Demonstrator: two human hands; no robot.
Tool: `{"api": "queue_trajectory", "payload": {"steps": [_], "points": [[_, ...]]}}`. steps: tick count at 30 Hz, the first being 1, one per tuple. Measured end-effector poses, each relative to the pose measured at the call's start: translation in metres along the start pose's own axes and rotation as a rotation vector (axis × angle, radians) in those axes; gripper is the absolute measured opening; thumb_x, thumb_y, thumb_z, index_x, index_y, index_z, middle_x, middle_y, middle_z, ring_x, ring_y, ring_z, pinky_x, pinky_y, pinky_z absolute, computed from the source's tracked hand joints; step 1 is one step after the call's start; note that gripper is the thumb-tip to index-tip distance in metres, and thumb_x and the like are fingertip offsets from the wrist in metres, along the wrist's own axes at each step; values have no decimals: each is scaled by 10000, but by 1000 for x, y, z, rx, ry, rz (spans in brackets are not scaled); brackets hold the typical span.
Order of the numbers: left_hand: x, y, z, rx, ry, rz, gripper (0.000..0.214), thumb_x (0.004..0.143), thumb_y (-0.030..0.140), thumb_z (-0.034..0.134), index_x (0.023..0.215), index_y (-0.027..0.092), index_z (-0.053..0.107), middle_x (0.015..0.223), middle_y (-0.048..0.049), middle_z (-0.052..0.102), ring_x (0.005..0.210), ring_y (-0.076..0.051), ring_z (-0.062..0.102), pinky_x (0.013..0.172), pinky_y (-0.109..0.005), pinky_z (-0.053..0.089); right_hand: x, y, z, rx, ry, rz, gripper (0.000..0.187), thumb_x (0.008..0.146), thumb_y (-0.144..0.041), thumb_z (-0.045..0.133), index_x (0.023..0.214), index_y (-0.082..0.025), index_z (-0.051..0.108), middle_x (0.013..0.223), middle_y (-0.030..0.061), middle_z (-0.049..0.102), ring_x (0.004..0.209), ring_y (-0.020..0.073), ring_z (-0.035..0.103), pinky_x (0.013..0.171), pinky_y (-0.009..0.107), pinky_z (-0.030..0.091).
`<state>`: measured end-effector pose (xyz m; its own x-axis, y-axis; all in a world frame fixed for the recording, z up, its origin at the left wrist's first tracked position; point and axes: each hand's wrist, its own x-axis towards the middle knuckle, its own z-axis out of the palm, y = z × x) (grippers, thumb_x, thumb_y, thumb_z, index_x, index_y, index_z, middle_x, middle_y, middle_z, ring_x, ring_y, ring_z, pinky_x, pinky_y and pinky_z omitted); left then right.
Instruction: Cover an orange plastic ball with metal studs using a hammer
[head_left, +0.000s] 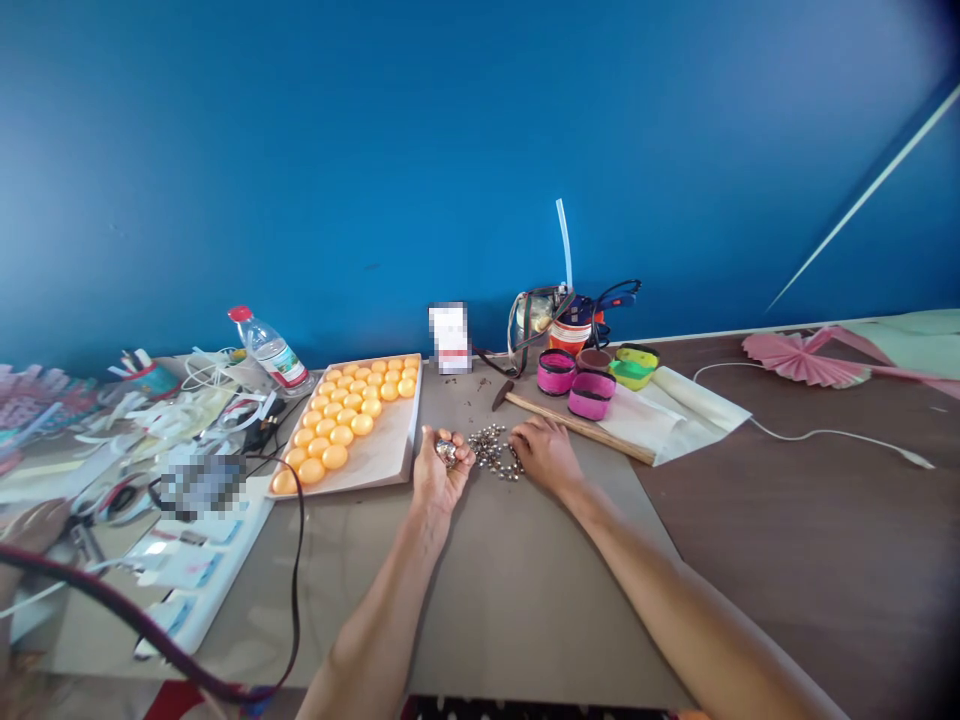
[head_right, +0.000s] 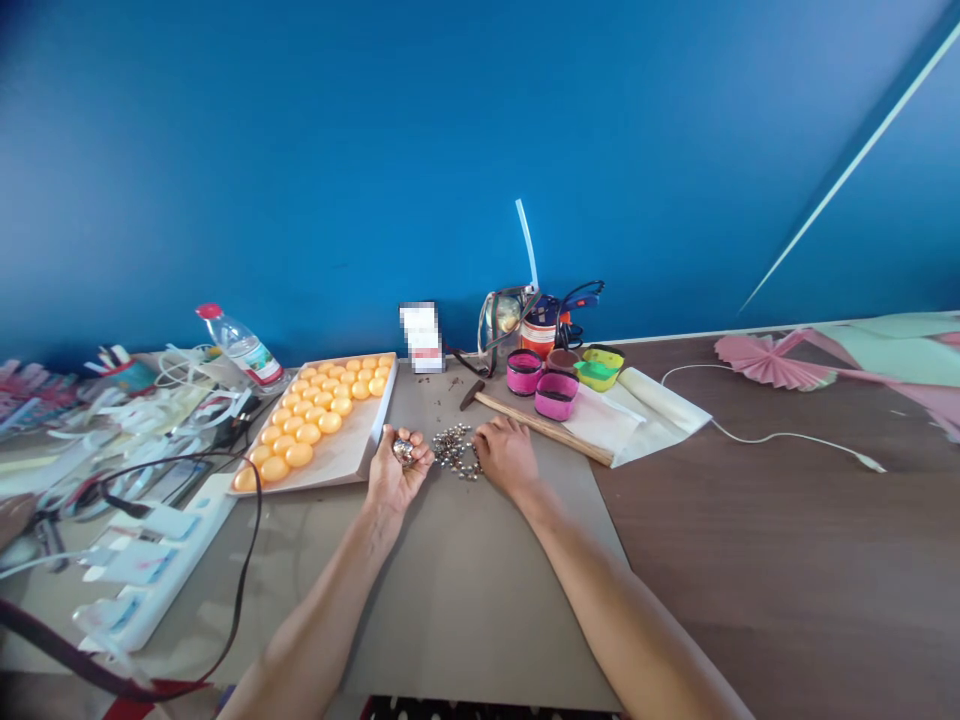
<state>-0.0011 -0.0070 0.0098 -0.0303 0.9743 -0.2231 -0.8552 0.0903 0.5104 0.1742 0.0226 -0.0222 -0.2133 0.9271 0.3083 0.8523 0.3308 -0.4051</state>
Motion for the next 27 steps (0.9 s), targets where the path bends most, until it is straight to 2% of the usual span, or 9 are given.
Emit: {"api": "queue_trajectory", "payload": {"steps": [7,9,11,15,17,19,22,25,27], "points": [[-1,-1,1,48,28,-66,387,842,453,467,599,151,476,539,-13,481,413,-83,409,418,-208,334,0,-3,-3,5,1,11,198,860,-308,475,839,-215,648,896,41,613,902,171,499,771,274,289],[-1,0,0,8,19,-71,372,829,461,490,637,143,507,595,-33,525,481,-99,479,473,-224,404,0,-3,-4,7,-4,3,199,861,-309,472,854,-214,646,905,41,614,906,170,497,773,275,288],[-2,1,-1,-64,1,-67,338,831,446,498,712,134,554,693,-70,578,630,-143,571,595,-273,478,0,-3,-4,4,-12,-2,200,862,-307,470,862,-211,645,915,44,612,913,169,495,774,275,287],[-3,4,0,-128,-27,-78,195,820,271,542,944,130,593,874,-116,618,880,-207,606,760,-347,499,1,-2,-3,-12,-27,13,188,858,-297,479,837,-206,642,903,44,611,911,171,491,767,277,282],[-4,5,0,-93,-59,-66,247,778,146,569,1024,155,579,937,-111,619,920,-200,602,766,-327,495,2,-2,-2,-11,-24,19,173,850,-291,491,833,-206,640,900,46,613,911,176,490,762,278,281],[-4,7,-1,-61,-107,-57,272,766,128,580,1033,178,579,967,-106,617,877,-176,605,703,-276,490,2,-1,-1,-2,-20,22,159,843,-284,502,831,-206,640,903,46,612,909,179,492,755,278,281],[-4,8,-2,-56,-155,-83,146,810,263,558,916,174,604,852,-74,610,627,-96,552,540,-209,431,2,-1,-1,7,-23,20,151,840,-275,505,826,-207,639,901,40,609,903,173,497,756,275,283],[-4,8,-3,-51,-146,-115,211,831,344,519,778,152,588,696,-26,553,456,-42,402,460,-186,357,1,0,0,7,-14,10,157,845,-279,498,845,-210,640,904,40,609,910,170,494,776,276,284],[-4,6,-3,-46,-123,-130,240,835,357,508,746,142,569,730,-35,566,444,-34,373,451,-185,342,1,0,-1,6,-8,10,163,847,-288,497,845,-212,641,906,42,609,912,173,492,781,278,284]]}}
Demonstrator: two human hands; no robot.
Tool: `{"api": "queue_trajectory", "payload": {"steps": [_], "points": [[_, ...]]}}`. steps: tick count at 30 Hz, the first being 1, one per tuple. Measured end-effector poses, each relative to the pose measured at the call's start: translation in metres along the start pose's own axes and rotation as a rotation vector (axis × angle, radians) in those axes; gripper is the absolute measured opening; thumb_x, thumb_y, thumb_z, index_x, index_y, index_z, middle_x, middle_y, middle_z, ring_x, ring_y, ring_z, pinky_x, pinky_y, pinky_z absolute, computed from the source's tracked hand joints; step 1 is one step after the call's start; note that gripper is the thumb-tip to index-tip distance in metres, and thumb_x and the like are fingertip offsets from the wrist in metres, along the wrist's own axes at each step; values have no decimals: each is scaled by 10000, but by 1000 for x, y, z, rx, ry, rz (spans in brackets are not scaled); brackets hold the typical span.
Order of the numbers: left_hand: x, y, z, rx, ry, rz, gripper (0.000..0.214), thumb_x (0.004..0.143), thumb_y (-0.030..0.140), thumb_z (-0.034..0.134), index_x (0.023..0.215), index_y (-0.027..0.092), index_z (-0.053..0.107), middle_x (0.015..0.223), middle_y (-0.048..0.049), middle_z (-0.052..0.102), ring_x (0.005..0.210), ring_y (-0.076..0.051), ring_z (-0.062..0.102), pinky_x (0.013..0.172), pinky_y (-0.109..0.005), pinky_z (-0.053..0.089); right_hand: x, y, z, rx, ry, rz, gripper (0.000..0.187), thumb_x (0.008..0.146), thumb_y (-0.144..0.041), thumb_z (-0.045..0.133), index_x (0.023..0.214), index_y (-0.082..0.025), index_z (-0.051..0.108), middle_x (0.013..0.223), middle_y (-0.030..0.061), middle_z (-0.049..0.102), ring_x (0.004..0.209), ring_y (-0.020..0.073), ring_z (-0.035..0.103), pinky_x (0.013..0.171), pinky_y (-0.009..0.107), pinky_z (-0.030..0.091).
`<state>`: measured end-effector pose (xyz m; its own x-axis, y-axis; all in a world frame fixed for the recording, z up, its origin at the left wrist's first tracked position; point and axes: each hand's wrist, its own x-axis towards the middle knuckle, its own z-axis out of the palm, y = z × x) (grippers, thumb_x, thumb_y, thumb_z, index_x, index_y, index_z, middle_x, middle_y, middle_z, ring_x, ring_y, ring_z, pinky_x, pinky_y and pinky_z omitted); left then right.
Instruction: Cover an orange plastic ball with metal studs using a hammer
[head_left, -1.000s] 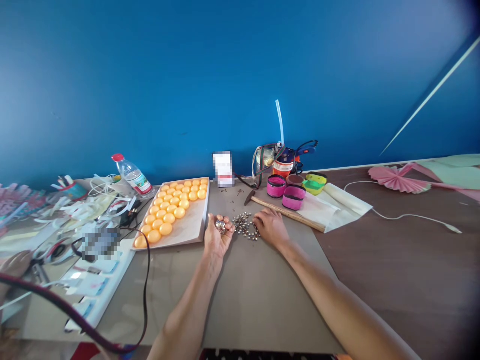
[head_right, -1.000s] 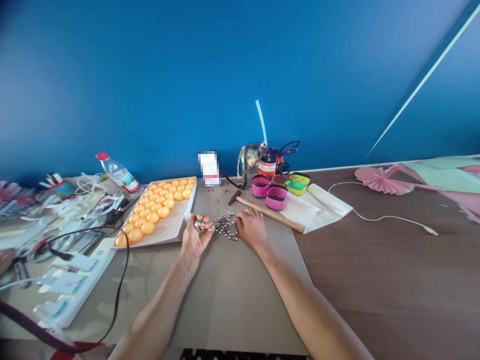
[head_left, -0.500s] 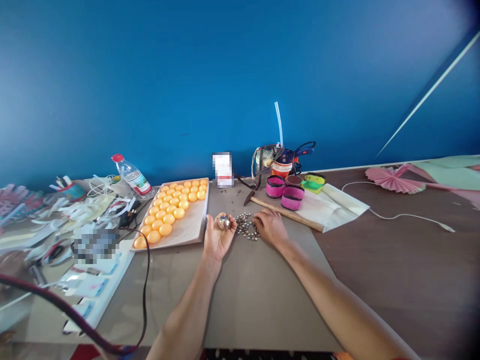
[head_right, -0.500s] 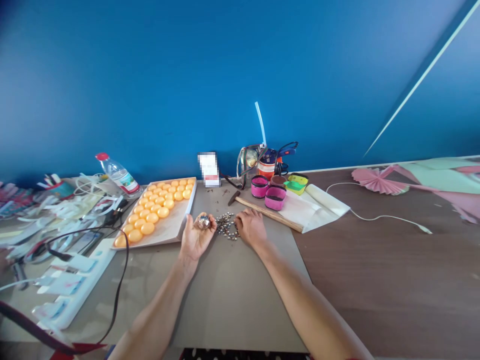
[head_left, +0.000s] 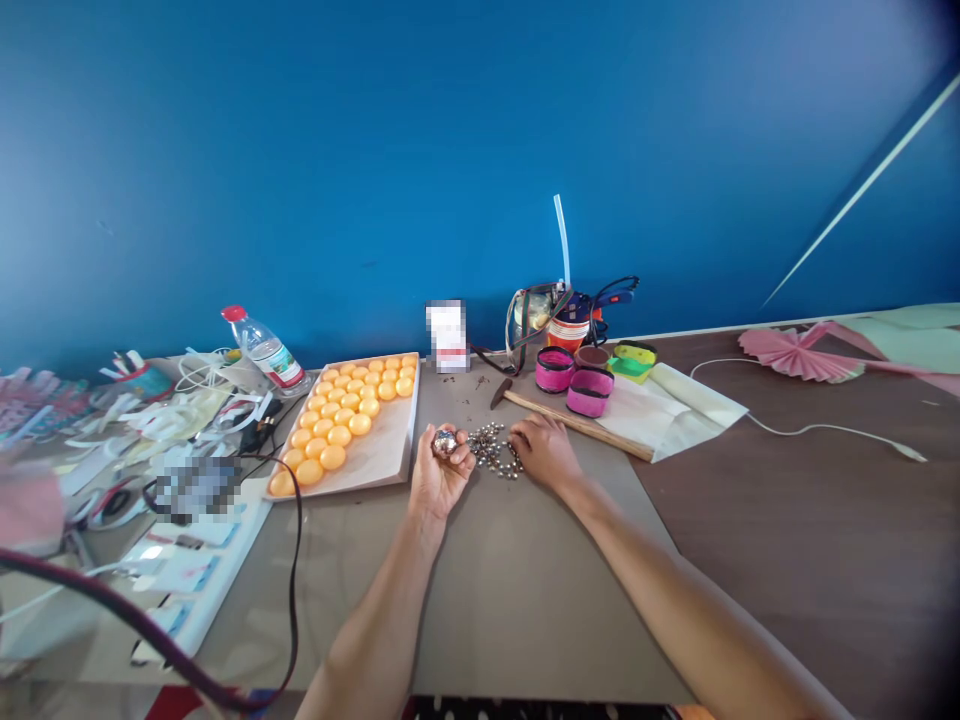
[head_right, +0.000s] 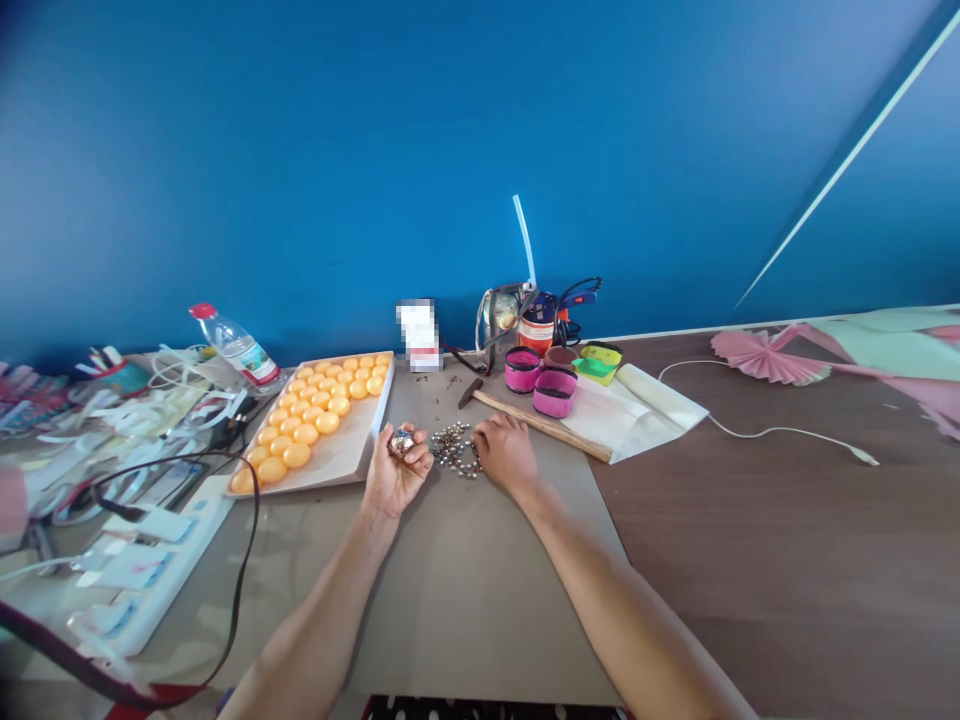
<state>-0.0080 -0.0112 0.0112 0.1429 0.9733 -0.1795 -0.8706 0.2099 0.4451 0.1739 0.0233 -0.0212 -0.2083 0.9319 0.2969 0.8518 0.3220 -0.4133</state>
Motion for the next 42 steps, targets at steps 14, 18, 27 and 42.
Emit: {"api": "queue_trajectory", "payload": {"steps": [14,18,27,42], "points": [[6,-4,-1,127,114,65,300,806,441,525,714,156,500,593,18,512,376,-26,276,418,-173,275,-1,0,-1,3,3,-14,183,852,-297,487,839,-210,647,896,39,610,895,164,502,770,269,291],[6,-6,0,138,97,68,312,826,444,494,707,157,505,574,13,513,357,-28,253,398,-177,251,-1,1,0,-4,3,-12,190,853,-306,486,838,-211,650,890,42,613,897,169,503,774,272,291],[2,-6,1,-4,-44,6,383,801,501,517,928,147,586,880,-103,611,635,-123,534,566,-243,424,0,1,-1,-5,-1,-1,196,855,-298,479,837,-204,650,895,46,614,902,173,500,771,276,293],[4,0,-2,-65,30,11,58,767,204,582,797,154,587,864,-68,599,619,-79,530,581,-217,438,1,5,4,25,8,-6,177,849,-298,496,824,-206,646,884,32,616,899,162,510,773,267,294]]}}
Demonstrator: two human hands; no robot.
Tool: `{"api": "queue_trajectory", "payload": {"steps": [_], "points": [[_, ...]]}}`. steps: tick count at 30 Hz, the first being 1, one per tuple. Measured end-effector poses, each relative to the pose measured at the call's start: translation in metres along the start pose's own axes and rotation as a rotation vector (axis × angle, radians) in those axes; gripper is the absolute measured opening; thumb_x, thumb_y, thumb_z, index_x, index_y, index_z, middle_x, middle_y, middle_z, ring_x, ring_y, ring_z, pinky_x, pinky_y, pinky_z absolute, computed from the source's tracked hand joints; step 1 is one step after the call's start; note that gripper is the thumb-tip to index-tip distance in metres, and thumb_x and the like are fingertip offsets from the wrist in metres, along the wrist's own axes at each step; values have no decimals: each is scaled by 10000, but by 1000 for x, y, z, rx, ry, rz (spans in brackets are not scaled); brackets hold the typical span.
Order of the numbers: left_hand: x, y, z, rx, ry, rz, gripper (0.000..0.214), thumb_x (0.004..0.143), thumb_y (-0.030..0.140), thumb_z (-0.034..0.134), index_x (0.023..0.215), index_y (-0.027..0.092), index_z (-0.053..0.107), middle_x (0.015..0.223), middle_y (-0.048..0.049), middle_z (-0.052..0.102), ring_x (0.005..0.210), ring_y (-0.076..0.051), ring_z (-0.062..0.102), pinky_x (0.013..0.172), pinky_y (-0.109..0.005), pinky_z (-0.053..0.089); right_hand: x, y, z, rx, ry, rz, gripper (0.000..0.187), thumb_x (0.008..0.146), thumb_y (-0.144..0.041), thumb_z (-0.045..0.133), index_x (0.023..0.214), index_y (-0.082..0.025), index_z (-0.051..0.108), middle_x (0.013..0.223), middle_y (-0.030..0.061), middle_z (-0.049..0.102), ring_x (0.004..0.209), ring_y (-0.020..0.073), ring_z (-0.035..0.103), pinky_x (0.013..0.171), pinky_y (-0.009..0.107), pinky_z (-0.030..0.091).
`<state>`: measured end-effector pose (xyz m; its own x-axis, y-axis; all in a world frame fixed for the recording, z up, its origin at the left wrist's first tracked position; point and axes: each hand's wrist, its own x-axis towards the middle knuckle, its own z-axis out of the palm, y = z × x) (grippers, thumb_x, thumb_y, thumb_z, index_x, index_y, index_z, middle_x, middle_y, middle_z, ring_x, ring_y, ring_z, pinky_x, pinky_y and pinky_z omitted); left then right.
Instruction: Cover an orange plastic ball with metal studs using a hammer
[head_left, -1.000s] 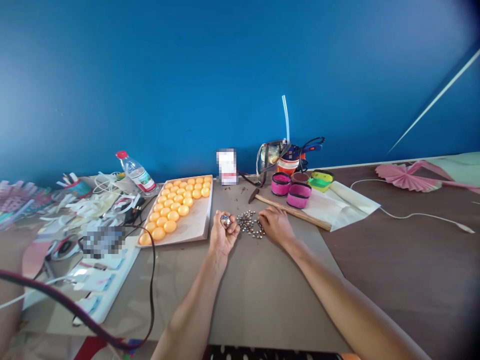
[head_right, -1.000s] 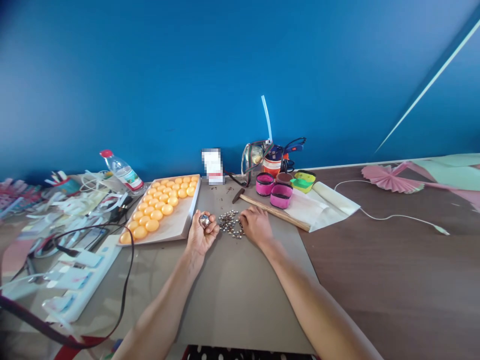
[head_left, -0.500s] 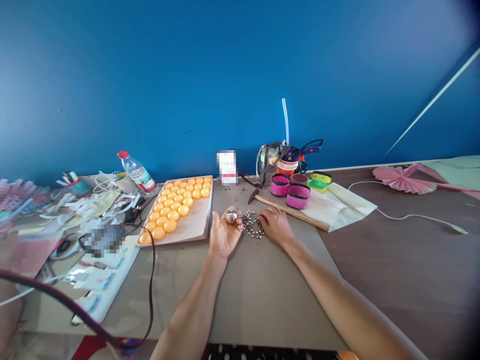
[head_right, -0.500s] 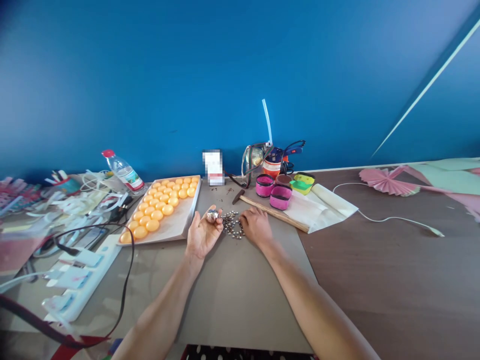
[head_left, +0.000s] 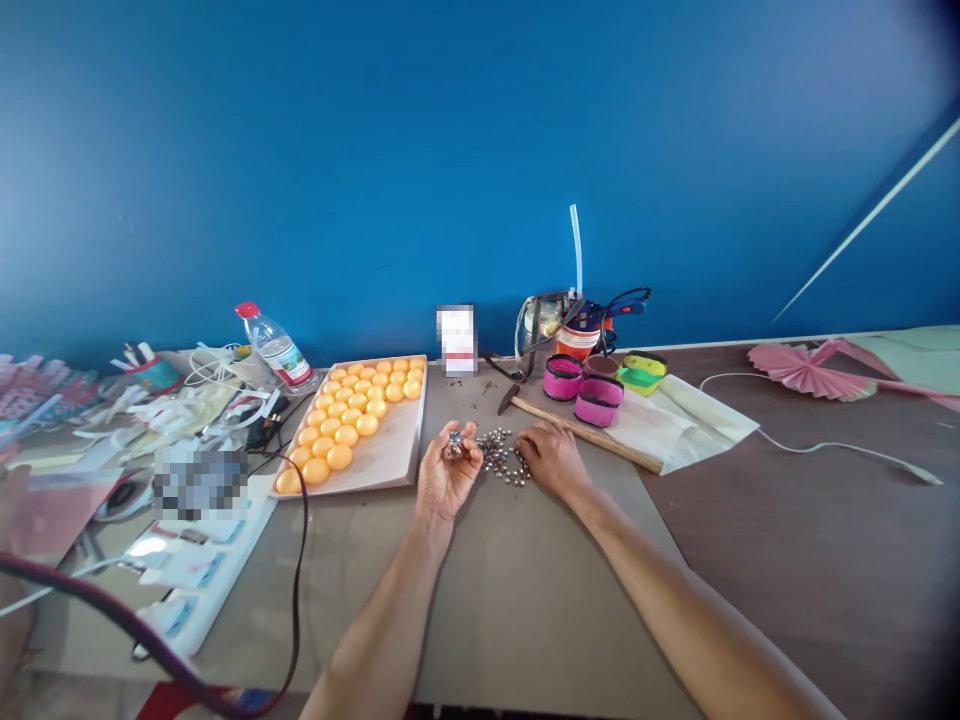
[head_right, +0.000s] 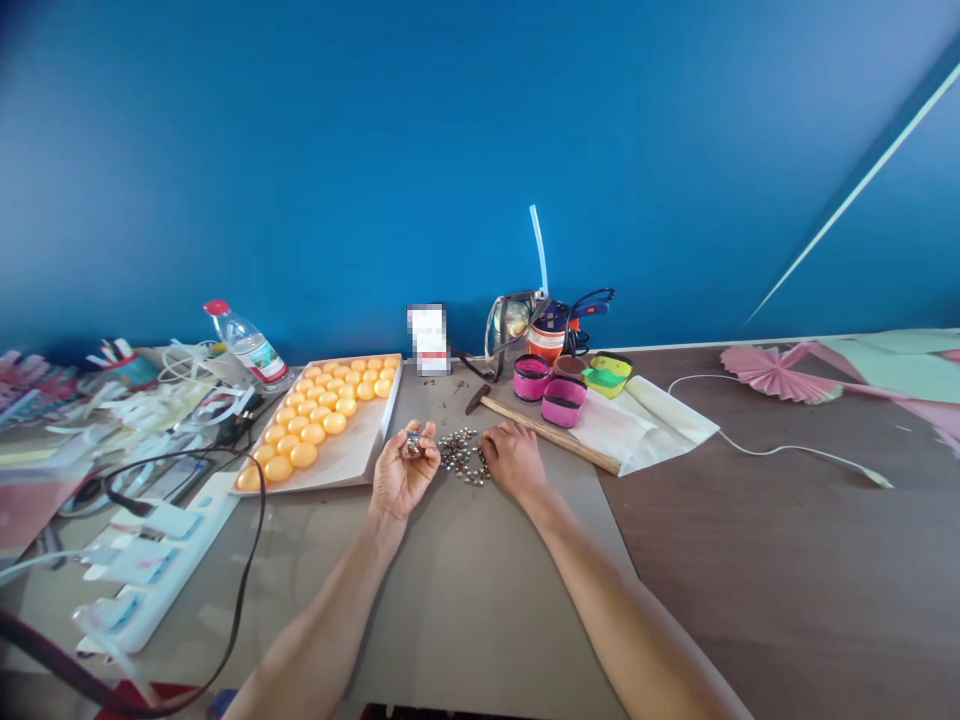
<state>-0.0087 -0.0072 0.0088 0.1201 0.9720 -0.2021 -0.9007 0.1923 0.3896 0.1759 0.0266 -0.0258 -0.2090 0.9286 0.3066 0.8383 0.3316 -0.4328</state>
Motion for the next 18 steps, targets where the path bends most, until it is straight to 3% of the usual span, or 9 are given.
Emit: {"api": "queue_trajectory", "payload": {"steps": [2,7,18], "points": [[1,-1,-1,-1,-23,16,53,773,209,593,801,165,584,775,-37,583,551,-58,489,526,-192,405,0,-1,-1,6,4,0,171,847,-292,499,818,-205,644,875,31,615,894,161,512,774,265,295],[1,-2,-2,35,-10,61,289,780,442,584,719,164,535,662,-1,526,461,-43,404,459,-182,349,-1,-2,-3,11,2,-5,169,844,-299,503,819,-208,643,872,30,611,882,161,510,767,263,296],[5,-8,1,164,97,71,299,797,437,550,698,161,492,585,11,512,384,-36,326,413,-174,281,-1,-2,-2,5,-3,-8,178,851,-291,491,823,-204,643,879,38,616,890,165,509,769,266,289]]}}
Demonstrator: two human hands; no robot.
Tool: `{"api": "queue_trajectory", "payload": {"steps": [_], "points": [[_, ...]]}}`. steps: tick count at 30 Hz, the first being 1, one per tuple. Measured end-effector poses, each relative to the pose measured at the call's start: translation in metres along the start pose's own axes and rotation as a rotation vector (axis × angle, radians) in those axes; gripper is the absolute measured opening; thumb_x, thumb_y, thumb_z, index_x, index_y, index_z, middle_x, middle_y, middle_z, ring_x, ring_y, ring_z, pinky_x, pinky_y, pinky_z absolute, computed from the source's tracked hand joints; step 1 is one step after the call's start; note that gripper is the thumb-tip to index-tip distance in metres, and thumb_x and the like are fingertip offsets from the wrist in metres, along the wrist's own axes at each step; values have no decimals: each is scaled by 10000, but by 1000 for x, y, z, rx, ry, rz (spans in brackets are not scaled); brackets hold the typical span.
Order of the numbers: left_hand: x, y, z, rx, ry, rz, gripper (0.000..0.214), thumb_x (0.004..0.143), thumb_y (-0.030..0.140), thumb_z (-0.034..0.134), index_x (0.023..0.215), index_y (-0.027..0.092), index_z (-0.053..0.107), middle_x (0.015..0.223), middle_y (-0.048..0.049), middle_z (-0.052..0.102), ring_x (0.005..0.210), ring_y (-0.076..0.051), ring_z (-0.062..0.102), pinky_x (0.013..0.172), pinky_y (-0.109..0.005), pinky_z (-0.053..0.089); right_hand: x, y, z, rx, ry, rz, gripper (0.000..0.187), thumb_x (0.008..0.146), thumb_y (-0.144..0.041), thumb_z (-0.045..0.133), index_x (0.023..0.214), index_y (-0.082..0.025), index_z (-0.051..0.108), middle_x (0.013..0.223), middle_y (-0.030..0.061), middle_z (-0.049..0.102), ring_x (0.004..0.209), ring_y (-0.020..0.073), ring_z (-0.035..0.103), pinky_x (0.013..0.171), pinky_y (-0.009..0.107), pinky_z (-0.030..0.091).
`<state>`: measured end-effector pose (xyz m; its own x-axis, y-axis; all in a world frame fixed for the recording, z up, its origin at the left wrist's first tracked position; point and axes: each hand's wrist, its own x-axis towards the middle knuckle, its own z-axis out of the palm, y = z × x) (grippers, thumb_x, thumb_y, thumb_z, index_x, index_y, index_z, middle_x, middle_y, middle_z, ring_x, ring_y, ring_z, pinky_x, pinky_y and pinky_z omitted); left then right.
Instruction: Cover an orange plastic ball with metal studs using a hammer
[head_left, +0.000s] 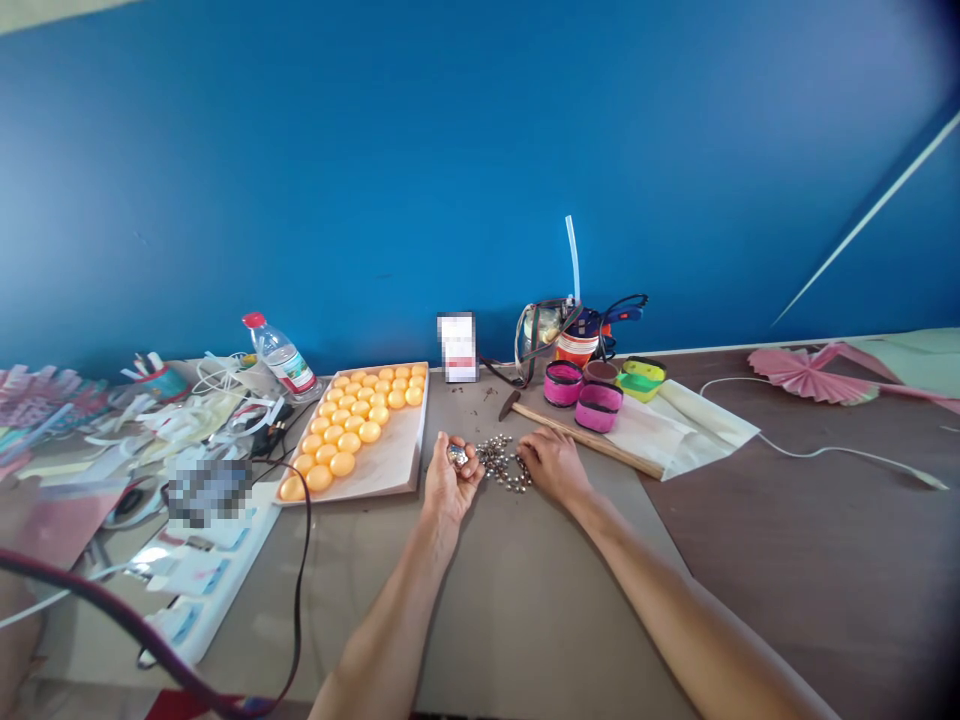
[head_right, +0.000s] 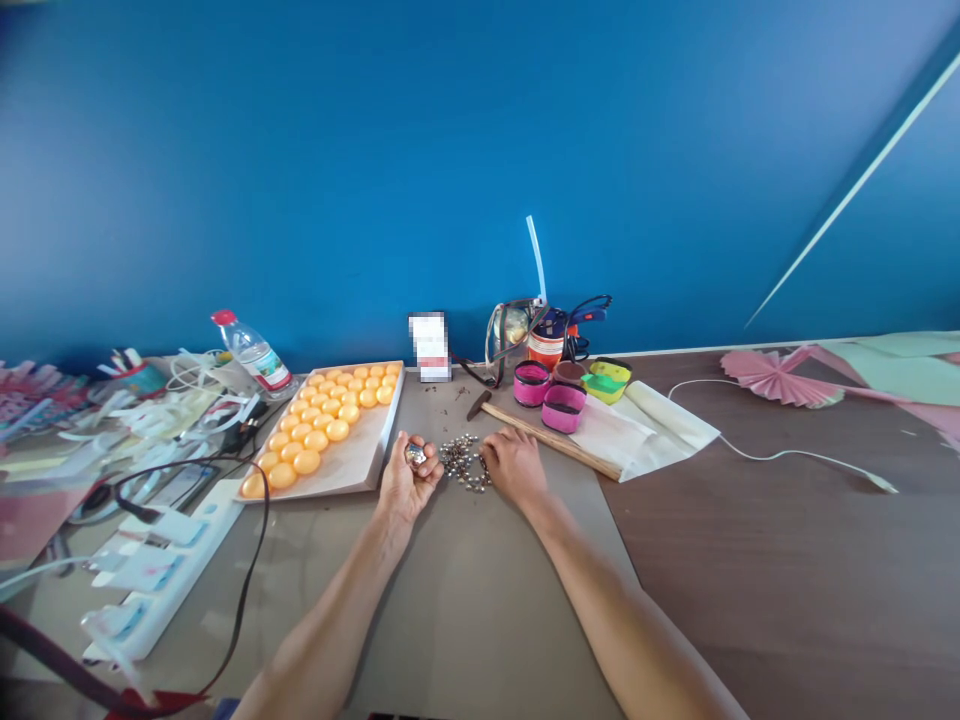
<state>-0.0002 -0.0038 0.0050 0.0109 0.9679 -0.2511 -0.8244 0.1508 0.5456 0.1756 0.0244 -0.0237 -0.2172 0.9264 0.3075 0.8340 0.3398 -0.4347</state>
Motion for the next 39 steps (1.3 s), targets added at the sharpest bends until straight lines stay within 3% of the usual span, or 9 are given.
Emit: {"api": "queue_trajectory", "payload": {"steps": [4,8,10,13,17,24,34,39], "points": [[-2,-1,0,-10,-52,23,297,800,443,550,729,156,530,631,-11,553,431,-53,411,447,-187,351,0,-1,-1,-12,1,4,171,845,-299,502,835,-207,646,883,40,614,893,167,508,760,268,284],[-6,2,2,-138,-116,31,361,780,477,560,922,147,596,827,-89,622,778,-177,600,711,-317,491,1,-2,1,-1,2,18,166,840,-287,508,812,-210,651,877,39,615,898,172,505,756,271,287],[-6,4,2,-155,-114,0,278,797,357,572,959,134,602,867,-106,627,905,-209,594,823,-367,474,2,-1,1,2,2,17,173,842,-293,504,808,-209,652,872,44,615,898,175,505,756,274,288],[-5,6,1,-130,-111,24,233,779,147,568,1010,133,597,922,-113,628,974,-200,579,855,-339,461,2,0,3,5,7,17,174,843,-299,504,819,-209,651,879,43,616,901,173,505,760,275,287],[-5,8,-2,-99,-154,-55,202,810,246,559,993,171,602,899,-83,616,750,-132,585,679,-265,479,2,2,3,1,-5,18,163,840,-287,508,822,-207,648,883,38,617,893,163,511,757,268,290],[-3,5,-5,-151,-187,-66,264,813,415,552,763,156,559,725,-21,540,481,-34,397,474,-170,360,1,1,2,6,14,2,153,838,-281,513,813,-207,644,864,32,616,889,165,514,759,268,294],[-1,3,0,-24,-77,15,292,787,447,570,748,165,500,621,19,494,405,-23,267,412,-154,275,1,3,3,4,10,9,154,835,-282,510,807,-211,644,865,26,615,873,158,512,753,262,292],[-2,-1,0,-10,-130,4,279,801,436,555,763,160,537,656,-7,549,422,-37,360,436,-173,335,1,1,2,6,13,10,161,839,-287,507,814,-209,646,877,31,618,883,158,514,757,262,296]]}}
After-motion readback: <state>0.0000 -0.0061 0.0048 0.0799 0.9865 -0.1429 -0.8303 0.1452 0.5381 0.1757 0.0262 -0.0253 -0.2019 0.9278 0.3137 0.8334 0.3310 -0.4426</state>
